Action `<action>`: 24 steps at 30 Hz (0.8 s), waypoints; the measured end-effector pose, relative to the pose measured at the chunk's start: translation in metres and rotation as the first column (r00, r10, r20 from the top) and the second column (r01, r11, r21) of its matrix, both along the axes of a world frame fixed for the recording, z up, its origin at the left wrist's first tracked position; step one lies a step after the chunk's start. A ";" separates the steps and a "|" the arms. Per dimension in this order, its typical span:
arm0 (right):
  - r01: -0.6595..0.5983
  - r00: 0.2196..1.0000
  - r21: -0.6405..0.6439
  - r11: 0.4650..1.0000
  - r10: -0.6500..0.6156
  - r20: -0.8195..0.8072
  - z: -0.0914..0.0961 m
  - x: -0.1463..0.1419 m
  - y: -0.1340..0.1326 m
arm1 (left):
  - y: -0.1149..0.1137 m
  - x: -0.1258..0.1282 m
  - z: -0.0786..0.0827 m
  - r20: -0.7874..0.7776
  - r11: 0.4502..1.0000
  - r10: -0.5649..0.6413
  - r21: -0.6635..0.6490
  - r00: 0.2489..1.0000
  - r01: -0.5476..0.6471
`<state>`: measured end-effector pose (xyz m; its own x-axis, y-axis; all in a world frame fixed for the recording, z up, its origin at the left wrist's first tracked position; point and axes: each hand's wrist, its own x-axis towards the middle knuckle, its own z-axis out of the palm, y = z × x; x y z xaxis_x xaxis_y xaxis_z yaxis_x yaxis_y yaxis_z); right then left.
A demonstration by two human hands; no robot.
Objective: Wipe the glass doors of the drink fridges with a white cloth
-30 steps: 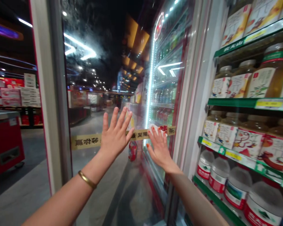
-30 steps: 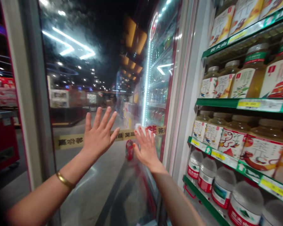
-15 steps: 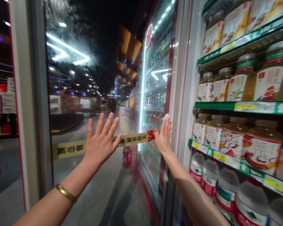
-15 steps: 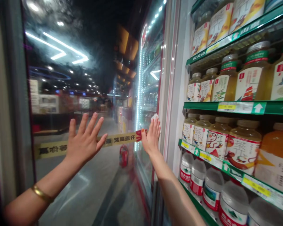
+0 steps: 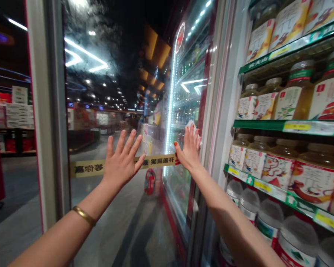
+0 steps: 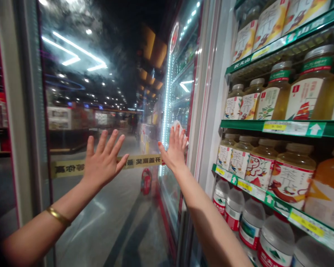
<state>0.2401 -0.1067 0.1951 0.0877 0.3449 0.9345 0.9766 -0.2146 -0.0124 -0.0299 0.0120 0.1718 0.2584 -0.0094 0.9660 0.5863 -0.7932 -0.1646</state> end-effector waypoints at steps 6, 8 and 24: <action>-0.019 0.931 -0.248 0.969 0.108 0.350 -0.027 -0.001 -0.010 | 0.001 0.001 -0.002 -0.005 1.000 0.005 0.006 1.000 -0.005; -0.011 0.965 -0.177 0.984 0.057 0.256 -0.020 0.017 -0.015 | 0.002 0.004 -0.002 -0.017 1.000 0.015 0.001 1.000 -0.015; -0.032 0.999 -0.063 0.998 0.034 0.041 0.054 -0.036 0.019 | 0.053 -0.096 -0.032 -0.124 0.995 0.068 -0.066 0.990 -0.076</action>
<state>0.2037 -0.0877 0.2487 0.0366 0.4046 0.9138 0.9825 -0.1815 0.0410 -0.1259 0.0647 0.1399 0.3714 0.0806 0.9250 0.6214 -0.7618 -0.1832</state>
